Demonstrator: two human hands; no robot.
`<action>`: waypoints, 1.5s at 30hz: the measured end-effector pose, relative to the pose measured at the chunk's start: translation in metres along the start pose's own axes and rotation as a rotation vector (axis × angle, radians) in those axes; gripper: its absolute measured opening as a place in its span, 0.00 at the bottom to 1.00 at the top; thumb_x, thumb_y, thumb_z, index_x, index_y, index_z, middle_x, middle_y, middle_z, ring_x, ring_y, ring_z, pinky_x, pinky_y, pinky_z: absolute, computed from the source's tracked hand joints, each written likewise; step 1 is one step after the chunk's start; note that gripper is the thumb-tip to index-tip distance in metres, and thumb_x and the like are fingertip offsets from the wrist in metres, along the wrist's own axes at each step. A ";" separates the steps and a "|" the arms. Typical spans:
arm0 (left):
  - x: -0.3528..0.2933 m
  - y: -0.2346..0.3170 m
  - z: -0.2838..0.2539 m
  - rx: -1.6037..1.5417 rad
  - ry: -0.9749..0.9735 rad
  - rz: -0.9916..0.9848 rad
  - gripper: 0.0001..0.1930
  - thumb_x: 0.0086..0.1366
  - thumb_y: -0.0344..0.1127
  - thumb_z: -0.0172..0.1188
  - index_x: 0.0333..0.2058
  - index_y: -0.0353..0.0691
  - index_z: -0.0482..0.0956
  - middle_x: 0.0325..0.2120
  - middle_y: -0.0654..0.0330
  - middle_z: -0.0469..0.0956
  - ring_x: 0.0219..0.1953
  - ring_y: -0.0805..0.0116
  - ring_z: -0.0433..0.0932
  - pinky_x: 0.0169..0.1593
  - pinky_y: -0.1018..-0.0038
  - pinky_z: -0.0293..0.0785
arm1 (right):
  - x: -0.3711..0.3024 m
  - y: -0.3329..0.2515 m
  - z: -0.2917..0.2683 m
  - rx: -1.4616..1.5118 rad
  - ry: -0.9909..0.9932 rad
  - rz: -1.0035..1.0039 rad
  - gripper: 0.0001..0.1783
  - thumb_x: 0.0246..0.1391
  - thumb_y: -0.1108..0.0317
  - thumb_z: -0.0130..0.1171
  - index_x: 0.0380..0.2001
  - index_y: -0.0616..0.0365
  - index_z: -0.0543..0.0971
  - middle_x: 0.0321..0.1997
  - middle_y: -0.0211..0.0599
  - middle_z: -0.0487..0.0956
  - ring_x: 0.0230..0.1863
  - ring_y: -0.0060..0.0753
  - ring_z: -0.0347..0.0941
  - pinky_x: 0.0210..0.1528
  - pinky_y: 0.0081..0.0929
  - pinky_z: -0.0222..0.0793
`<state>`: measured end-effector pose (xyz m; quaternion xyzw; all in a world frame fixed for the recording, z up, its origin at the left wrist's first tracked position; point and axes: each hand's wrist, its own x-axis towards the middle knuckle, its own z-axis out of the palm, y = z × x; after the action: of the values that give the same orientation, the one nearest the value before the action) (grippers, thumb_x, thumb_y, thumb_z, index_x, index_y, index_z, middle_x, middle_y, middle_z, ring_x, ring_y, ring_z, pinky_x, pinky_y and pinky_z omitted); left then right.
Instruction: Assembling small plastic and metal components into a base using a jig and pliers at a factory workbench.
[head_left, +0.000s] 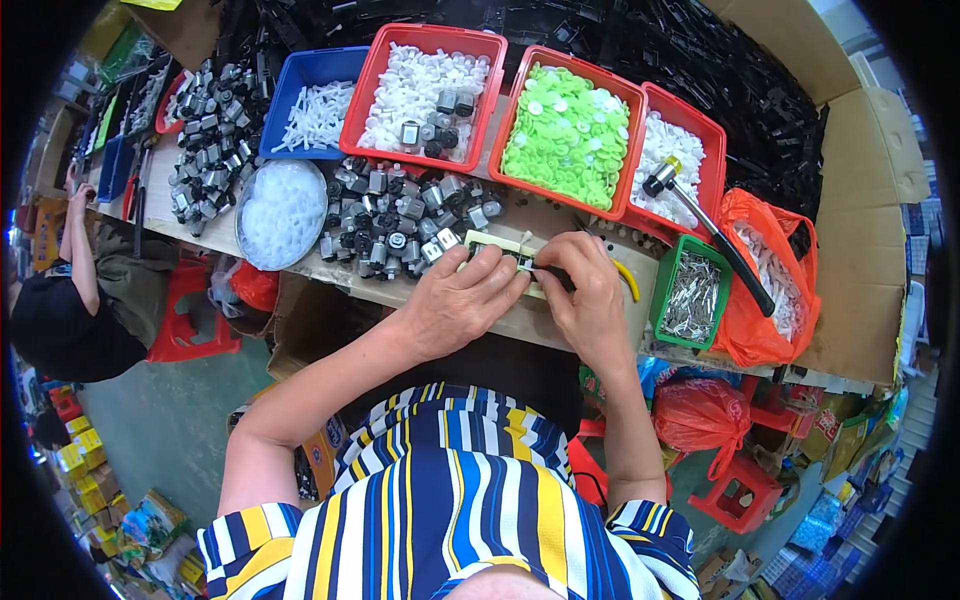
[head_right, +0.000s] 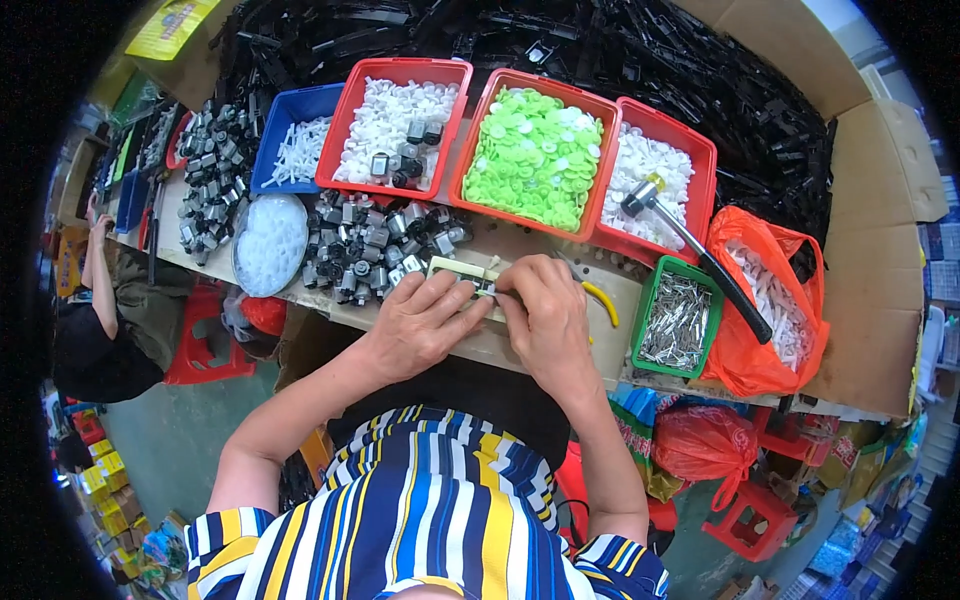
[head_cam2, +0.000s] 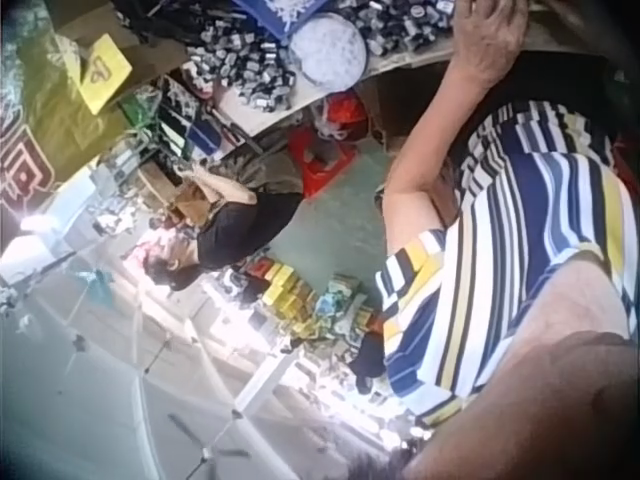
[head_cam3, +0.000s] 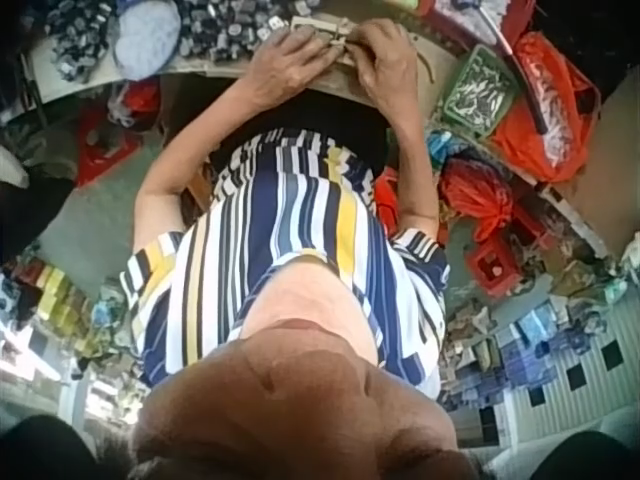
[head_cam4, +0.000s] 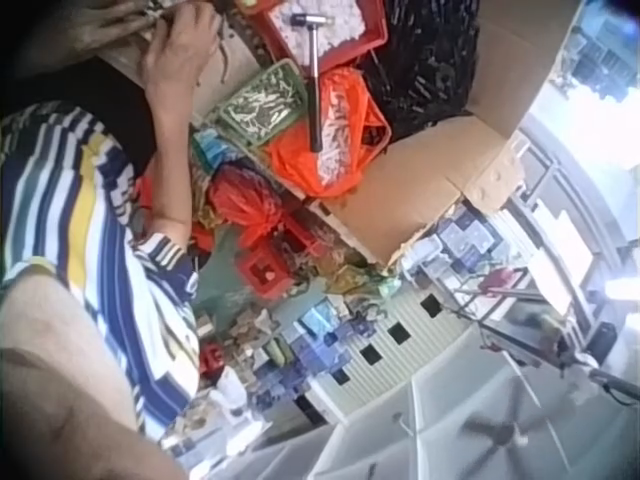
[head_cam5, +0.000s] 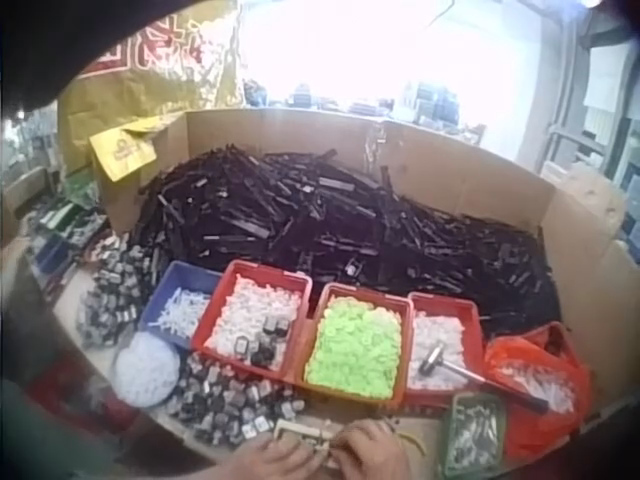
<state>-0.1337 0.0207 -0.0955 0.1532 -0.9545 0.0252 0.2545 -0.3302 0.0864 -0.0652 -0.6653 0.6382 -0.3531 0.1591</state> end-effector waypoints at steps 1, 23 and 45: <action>0.000 0.000 0.000 0.005 -0.017 0.009 0.20 0.57 0.40 0.68 0.48 0.42 0.82 0.45 0.61 0.75 0.51 0.62 0.71 0.49 0.66 0.67 | 0.000 -0.001 0.000 -0.004 -0.001 0.000 0.07 0.49 0.76 0.65 0.33 0.60 0.80 0.38 0.38 0.77 0.44 0.45 0.74 0.44 0.41 0.66; 0.001 -0.007 -0.002 0.137 -0.059 0.181 0.21 0.59 0.38 0.54 0.50 0.37 0.80 0.48 0.58 0.75 0.58 0.62 0.70 0.51 0.63 0.66 | -0.004 0.010 -0.009 -0.117 -0.109 -0.214 0.11 0.46 0.76 0.63 0.37 0.60 0.81 0.41 0.37 0.76 0.50 0.43 0.73 0.47 0.40 0.69; 0.003 -0.028 -0.030 -0.258 0.096 -0.151 0.19 0.52 0.35 0.72 0.44 0.42 0.82 0.42 0.59 0.77 0.52 0.55 0.74 0.51 0.60 0.69 | -0.070 0.223 -0.277 -0.203 -0.030 0.584 0.07 0.51 0.73 0.66 0.31 0.67 0.80 0.25 0.26 0.74 0.27 0.18 0.68 0.29 0.20 0.63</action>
<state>-0.1130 -0.0030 -0.0692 0.1890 -0.9224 -0.1097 0.3185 -0.6769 0.1897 -0.0377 -0.4716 0.8319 -0.2169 0.1960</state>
